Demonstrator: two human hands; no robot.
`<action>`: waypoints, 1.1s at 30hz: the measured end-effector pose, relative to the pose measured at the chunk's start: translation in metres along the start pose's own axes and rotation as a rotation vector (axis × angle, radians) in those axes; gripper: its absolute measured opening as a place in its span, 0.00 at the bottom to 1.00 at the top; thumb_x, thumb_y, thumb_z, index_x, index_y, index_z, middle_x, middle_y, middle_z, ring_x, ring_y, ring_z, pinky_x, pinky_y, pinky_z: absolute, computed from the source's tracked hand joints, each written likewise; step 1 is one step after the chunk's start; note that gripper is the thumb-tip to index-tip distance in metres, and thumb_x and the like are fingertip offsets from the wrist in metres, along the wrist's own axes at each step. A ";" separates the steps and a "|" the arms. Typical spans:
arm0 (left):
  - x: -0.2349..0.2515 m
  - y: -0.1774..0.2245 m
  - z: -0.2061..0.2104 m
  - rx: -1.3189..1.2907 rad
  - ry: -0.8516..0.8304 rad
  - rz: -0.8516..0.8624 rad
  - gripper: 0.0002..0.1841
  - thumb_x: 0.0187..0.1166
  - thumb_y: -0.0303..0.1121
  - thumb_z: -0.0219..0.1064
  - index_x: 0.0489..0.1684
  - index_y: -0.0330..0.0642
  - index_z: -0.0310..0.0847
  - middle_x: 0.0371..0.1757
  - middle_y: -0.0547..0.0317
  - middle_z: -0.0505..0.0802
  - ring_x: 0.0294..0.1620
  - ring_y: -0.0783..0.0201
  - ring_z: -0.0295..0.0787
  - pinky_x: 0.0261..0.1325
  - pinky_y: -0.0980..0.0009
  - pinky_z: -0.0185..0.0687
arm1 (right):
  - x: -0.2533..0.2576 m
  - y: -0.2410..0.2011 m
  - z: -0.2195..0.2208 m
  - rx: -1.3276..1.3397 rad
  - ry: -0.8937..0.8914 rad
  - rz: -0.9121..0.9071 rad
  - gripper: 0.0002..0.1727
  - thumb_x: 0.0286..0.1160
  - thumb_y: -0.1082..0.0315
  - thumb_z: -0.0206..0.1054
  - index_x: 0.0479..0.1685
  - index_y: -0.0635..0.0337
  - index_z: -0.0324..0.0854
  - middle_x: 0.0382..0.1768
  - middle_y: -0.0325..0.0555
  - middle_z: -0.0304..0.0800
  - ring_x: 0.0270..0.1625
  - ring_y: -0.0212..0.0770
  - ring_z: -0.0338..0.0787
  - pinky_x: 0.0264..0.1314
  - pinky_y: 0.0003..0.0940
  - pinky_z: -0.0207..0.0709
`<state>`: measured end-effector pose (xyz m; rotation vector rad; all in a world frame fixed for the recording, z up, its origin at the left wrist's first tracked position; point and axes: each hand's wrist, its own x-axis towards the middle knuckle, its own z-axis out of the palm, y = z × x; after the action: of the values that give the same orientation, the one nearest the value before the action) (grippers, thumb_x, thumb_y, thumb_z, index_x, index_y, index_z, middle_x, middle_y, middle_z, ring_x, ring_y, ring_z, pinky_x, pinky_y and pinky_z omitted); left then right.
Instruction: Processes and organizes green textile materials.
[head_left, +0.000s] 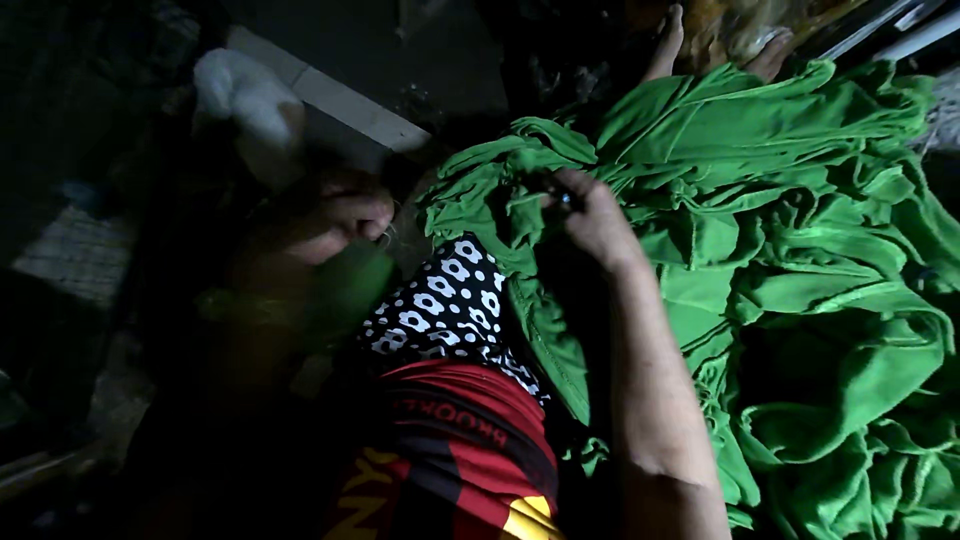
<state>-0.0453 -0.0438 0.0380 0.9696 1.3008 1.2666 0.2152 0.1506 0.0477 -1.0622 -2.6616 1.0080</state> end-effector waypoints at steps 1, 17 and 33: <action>-0.001 0.000 0.002 0.001 0.070 -0.058 0.18 0.78 0.21 0.52 0.22 0.55 0.80 0.22 0.80 0.87 0.24 0.84 0.79 0.32 0.87 0.78 | -0.001 -0.001 -0.015 0.032 0.039 -0.019 0.16 0.84 0.70 0.63 0.63 0.71 0.82 0.59 0.64 0.88 0.61 0.52 0.88 0.67 0.52 0.78; 0.019 -0.069 0.034 0.466 0.284 -0.324 0.10 0.80 0.25 0.70 0.52 0.26 0.85 0.41 0.45 0.91 0.37 0.62 0.88 0.48 0.62 0.87 | 0.001 -0.020 0.033 0.036 0.116 -0.118 0.14 0.72 0.72 0.73 0.54 0.68 0.87 0.53 0.59 0.91 0.52 0.53 0.93 0.59 0.53 0.85; 0.034 -0.026 0.014 0.332 0.318 -0.279 0.09 0.86 0.26 0.62 0.51 0.27 0.81 0.30 0.65 0.86 0.28 0.81 0.80 0.38 0.85 0.79 | 0.010 -0.008 0.044 0.149 0.251 -0.194 0.15 0.72 0.83 0.63 0.57 0.71 0.86 0.53 0.63 0.92 0.55 0.59 0.93 0.59 0.61 0.84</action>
<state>-0.0335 -0.0113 0.0092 0.7932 1.8692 1.0338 0.1886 0.1286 0.0171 -0.8217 -2.3928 0.9489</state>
